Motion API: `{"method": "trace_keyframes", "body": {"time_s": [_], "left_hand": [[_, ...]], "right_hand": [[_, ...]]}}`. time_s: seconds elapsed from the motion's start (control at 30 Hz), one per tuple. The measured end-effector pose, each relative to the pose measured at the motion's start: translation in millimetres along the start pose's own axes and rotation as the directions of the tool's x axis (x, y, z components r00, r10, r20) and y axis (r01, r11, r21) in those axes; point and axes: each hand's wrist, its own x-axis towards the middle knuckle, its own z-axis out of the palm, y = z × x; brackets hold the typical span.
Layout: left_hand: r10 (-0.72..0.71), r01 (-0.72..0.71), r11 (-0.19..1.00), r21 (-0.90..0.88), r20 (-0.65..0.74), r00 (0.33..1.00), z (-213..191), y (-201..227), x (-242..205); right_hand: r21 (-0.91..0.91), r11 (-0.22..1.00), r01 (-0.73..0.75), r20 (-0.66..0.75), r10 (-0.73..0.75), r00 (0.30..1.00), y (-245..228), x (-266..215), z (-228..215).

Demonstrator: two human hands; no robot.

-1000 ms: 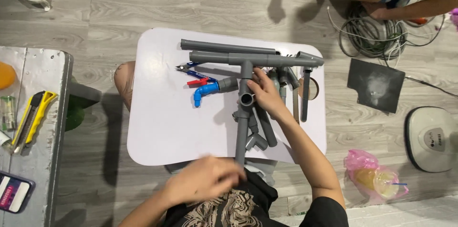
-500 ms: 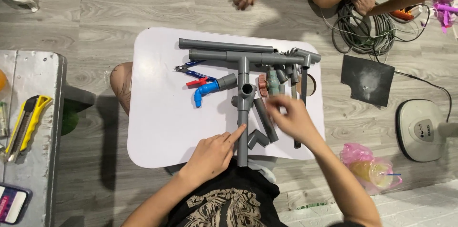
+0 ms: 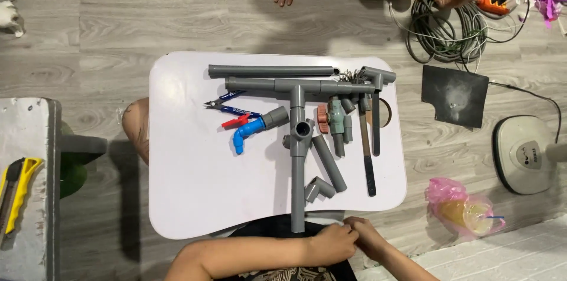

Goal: Assembling a complex structure from various PVC pipe segments, connectors, and a water valve.

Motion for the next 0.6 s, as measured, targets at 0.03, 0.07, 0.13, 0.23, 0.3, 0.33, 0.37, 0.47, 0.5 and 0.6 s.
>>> {"method": "trace_keyframes", "body": {"time_s": [0.03, 0.07, 0.13, 0.23, 0.3, 0.33, 0.37, 0.47, 0.5, 0.6], "left_hand": [[0.003, -0.003, 1.0, -0.002, 0.005, 1.0, 7.0, 2.3, 7.9], [-0.037, 0.033, 0.996, 0.08, 0.053, 0.998, 14.4, 4.5, 16.3], [-0.068, 0.048, 0.985, 0.164, 0.116, 0.991, 28.1, 4.2, 26.6], [-0.086, 0.048, 0.972, 0.232, 0.159, 0.984, 33.2, 6.5, 39.4], [-0.326, 0.2, 0.922, 0.331, 0.389, 0.862, 18.0, 11.4, 45.1], [-0.318, 0.193, 0.926, 0.323, 0.396, 0.862, 17.2, 14.7, 45.6], [-0.365, 0.205, 0.894, 0.399, 0.379, 0.85, 15.1, 14.7, 46.0], [-0.431, 0.284, 0.841, 0.46, 0.253, 0.866, 24.4, 10.9, 43.6], [-0.457, 0.357, 0.821, 0.445, 0.139, 0.878, 28.7, 5.4, 42.9], [-0.374, 0.338, 0.857, 0.39, 0.018, 0.927, 34.9, 0.3, 40.1]], "right_hand": [[0.005, 1.0, -0.002, 0.0, 0.002, 1.0, 22.0, 20.2, -16.0], [0.037, 0.992, -0.118, 0.07, 0.115, 0.991, 44.2, 40.7, -32.2], [0.082, 0.968, -0.235, 0.149, 0.222, 0.964, 96.0, 83.1, -58.9], [0.101, 0.815, -0.57, 0.388, 0.495, 0.777, 148.9, 110.6, -77.8], [0.202, 0.932, -0.302, 0.166, 0.272, 0.948, 141.1, 88.2, -58.6], [0.209, 0.928, -0.309, 0.163, 0.279, 0.946, 149.9, 73.3, -53.0], [0.258, 0.928, -0.268, 0.135, 0.239, 0.961, 154.5, 60.7, -42.0], [0.386, 0.913, -0.133, 0.039, 0.128, 0.991, 144.9, 42.1, -18.0], [0.422, 0.903, -0.082, 0.006, 0.087, 0.996, 134.6, 42.2, -13.1], [0.508, 0.859, 0.065, -0.098, -0.018, 0.995, 69.7, 30.7, 1.2]]}}
